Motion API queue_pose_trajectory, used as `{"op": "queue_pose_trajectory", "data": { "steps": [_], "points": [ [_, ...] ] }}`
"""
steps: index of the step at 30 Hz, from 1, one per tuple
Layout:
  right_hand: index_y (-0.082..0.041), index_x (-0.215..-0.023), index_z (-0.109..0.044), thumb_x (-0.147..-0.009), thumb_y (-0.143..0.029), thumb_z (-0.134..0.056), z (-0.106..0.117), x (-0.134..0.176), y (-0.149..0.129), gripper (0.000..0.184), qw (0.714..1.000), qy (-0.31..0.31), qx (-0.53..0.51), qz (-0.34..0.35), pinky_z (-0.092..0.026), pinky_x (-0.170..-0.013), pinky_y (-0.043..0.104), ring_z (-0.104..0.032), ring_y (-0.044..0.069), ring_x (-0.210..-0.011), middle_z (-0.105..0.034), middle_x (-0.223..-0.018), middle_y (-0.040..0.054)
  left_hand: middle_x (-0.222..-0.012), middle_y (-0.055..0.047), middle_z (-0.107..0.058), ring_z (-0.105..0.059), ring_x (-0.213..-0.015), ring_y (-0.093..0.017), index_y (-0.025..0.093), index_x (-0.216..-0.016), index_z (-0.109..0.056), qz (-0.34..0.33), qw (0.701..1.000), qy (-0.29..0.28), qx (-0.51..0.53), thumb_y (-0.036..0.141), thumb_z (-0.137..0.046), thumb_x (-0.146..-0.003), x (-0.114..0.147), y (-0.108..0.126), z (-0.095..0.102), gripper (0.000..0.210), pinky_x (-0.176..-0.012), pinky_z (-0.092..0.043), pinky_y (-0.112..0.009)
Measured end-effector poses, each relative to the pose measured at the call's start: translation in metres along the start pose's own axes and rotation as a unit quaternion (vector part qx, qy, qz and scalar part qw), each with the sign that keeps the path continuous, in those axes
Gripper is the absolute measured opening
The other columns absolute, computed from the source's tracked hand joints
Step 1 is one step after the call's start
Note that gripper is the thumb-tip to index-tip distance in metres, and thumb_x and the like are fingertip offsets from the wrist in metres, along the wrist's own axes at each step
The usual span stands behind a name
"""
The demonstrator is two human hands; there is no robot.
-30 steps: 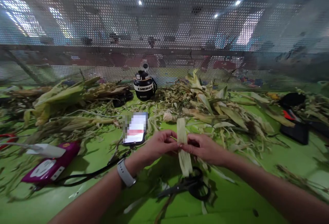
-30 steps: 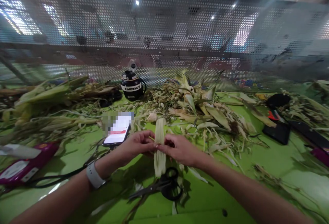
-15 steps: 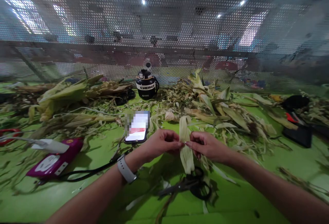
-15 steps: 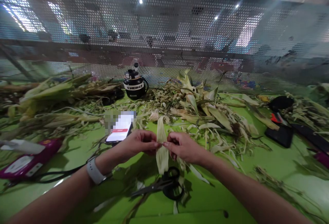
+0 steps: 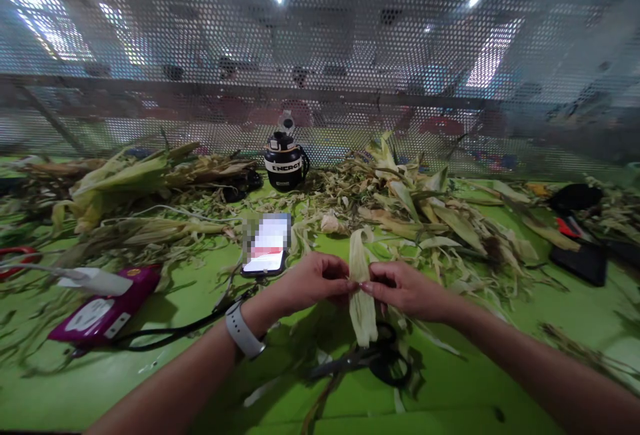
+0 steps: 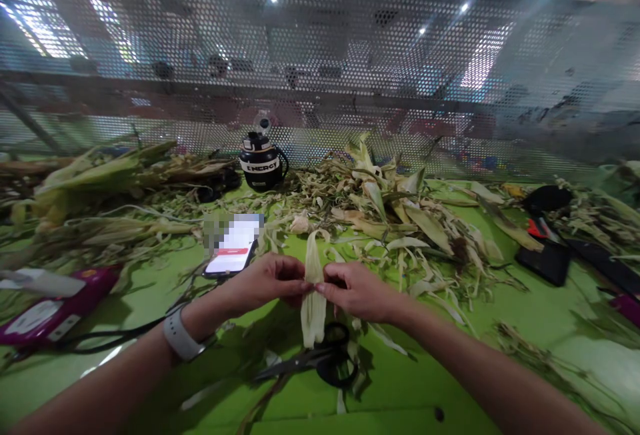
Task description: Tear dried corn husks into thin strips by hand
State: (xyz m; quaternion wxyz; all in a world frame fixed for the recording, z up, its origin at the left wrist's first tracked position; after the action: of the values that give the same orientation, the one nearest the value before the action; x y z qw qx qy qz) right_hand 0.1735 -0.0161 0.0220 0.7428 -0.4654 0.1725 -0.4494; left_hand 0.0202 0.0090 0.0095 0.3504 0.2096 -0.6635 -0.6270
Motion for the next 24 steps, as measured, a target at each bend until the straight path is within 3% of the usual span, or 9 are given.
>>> {"op": "queue_pose_trajectory", "data": {
  "steps": [5, 12, 17, 21, 24],
  "points": [
    [-0.018, -0.063, -0.039, -0.086, -0.033, -0.047, 0.0001, -0.0002, -0.0005, 0.029, 0.995, 0.005, 0.098, 0.013, -0.027, -0.046, 0.020, -0.037, 0.008, -0.050, -0.040, -0.056, -0.0059, -0.059, 0.001, -0.059, -0.052, -0.053, -0.009, 0.012, -0.065, -0.059, -0.007, 0.997, -0.018, -0.076, 0.039, -0.062, -0.073, 0.0009, -0.0019, -0.0005, 0.028, -0.056, -0.043, -0.021],
    [-0.018, -0.062, -0.036, -0.085, -0.026, -0.045, -0.0045, 0.0018, -0.0052, 0.026, 0.972, 0.041, 0.225, 0.053, -0.022, -0.049, 0.022, -0.032, 0.008, -0.051, -0.034, -0.055, -0.0060, -0.057, 0.003, -0.054, -0.045, -0.053, -0.009, 0.014, -0.064, -0.058, -0.069, 0.960, 0.041, -0.268, 0.031, -0.052, -0.079, 0.0050, 0.0025, -0.0041, 0.024, -0.049, -0.033, -0.019],
    [-0.018, -0.062, -0.038, -0.084, -0.024, -0.046, -0.0044, 0.0027, -0.0079, 0.025, 0.959, 0.070, 0.271, 0.047, -0.020, -0.051, 0.023, -0.032, 0.009, -0.052, -0.036, -0.056, -0.0052, -0.058, 0.002, -0.055, -0.045, -0.053, -0.009, 0.013, -0.066, -0.059, -0.051, 0.959, 0.052, -0.274, 0.032, -0.051, -0.079, 0.0054, 0.0021, -0.0040, 0.024, -0.049, -0.034, -0.019],
    [-0.018, -0.063, -0.040, -0.087, -0.027, -0.044, -0.0010, 0.0028, -0.0068, 0.027, 0.973, 0.036, 0.224, 0.034, -0.022, -0.049, 0.022, -0.032, 0.008, -0.050, -0.035, -0.054, -0.0060, -0.063, 0.000, -0.060, -0.051, -0.058, -0.011, 0.013, -0.071, -0.061, -0.074, 0.966, 0.033, -0.246, 0.030, -0.051, -0.080, 0.0037, 0.0027, -0.0031, 0.022, -0.056, -0.039, -0.020],
    [-0.018, -0.064, -0.042, -0.089, -0.028, -0.043, 0.0005, 0.0032, -0.0060, 0.028, 0.969, 0.023, 0.242, 0.043, -0.023, -0.049, 0.022, -0.034, 0.008, -0.050, -0.036, -0.055, -0.0054, -0.064, -0.001, -0.062, -0.053, -0.058, -0.011, 0.013, -0.072, -0.063, -0.076, 0.960, 0.034, -0.267, 0.031, -0.051, -0.081, 0.0033, 0.0033, -0.0029, 0.023, -0.056, -0.040, -0.020]
  ]
}}
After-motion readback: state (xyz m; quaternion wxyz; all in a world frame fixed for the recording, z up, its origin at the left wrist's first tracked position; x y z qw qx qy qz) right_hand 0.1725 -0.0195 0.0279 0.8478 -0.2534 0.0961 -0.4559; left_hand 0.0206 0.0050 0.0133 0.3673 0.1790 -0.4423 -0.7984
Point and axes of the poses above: each hand's wrist, its own x-axis away from the middle knuckle, its own z-axis out of the back of the hand, y = z × x, the point moved 4 cm from there along -x, towards the middle knuckle
